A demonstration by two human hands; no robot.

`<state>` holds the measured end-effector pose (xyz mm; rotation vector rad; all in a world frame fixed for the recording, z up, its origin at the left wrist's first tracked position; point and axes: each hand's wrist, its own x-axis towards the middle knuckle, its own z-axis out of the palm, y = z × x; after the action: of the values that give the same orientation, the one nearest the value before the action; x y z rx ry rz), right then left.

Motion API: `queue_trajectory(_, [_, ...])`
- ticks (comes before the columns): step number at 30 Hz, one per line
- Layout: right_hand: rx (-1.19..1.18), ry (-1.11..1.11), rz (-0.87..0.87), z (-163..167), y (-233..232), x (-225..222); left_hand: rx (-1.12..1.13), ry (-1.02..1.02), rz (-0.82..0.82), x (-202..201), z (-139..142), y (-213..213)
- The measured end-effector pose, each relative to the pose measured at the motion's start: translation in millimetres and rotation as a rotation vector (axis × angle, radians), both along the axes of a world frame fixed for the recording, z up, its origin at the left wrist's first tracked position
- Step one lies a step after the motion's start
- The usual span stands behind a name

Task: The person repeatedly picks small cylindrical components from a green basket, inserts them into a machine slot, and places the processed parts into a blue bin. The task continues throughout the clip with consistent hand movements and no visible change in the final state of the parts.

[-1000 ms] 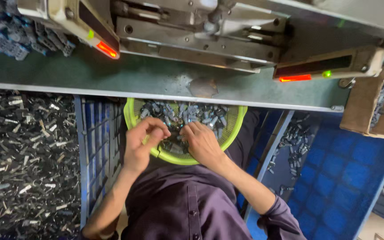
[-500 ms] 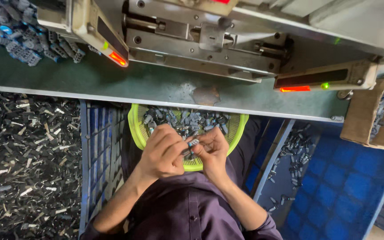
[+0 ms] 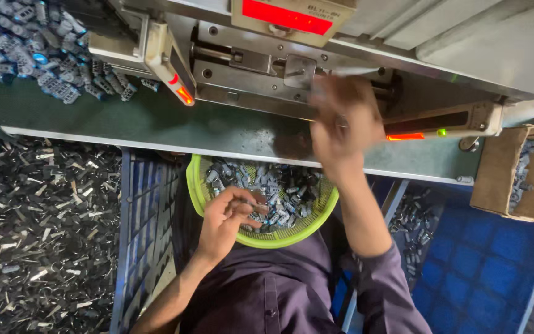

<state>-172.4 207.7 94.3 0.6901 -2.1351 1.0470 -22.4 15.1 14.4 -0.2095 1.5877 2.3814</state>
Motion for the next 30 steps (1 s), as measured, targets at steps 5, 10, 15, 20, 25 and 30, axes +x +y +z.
queue_trajectory(5, [0.099,-0.096,-0.081,-6.5,-10.2,-47.1,0.158,0.181,-0.039,12.2,-18.0,-15.3])
queue_trajectory(10, [0.128,-0.206,0.086,16.9,2.4,-35.7,0.038,0.104,-0.059,7.2,-19.3,-13.3])
queue_trajectory(15, [0.025,-0.254,0.140,19.3,-8.9,40.9,0.021,0.291,-0.025,-0.2,-0.2,-15.5])
queue_trajectory(20, [-0.263,-0.848,0.138,-60.5,-30.2,128.8,-0.074,0.384,0.023,-5.3,16.7,-12.2])
queue_trajectory(25, [-0.468,-0.706,0.033,-95.7,-22.2,165.3,-0.344,0.449,0.046,-14.2,22.5,1.5])
queue_trajectory(30, [-0.883,-0.763,0.153,-100.0,-12.5,156.4,-0.490,0.550,-0.044,-24.2,34.5,3.0])
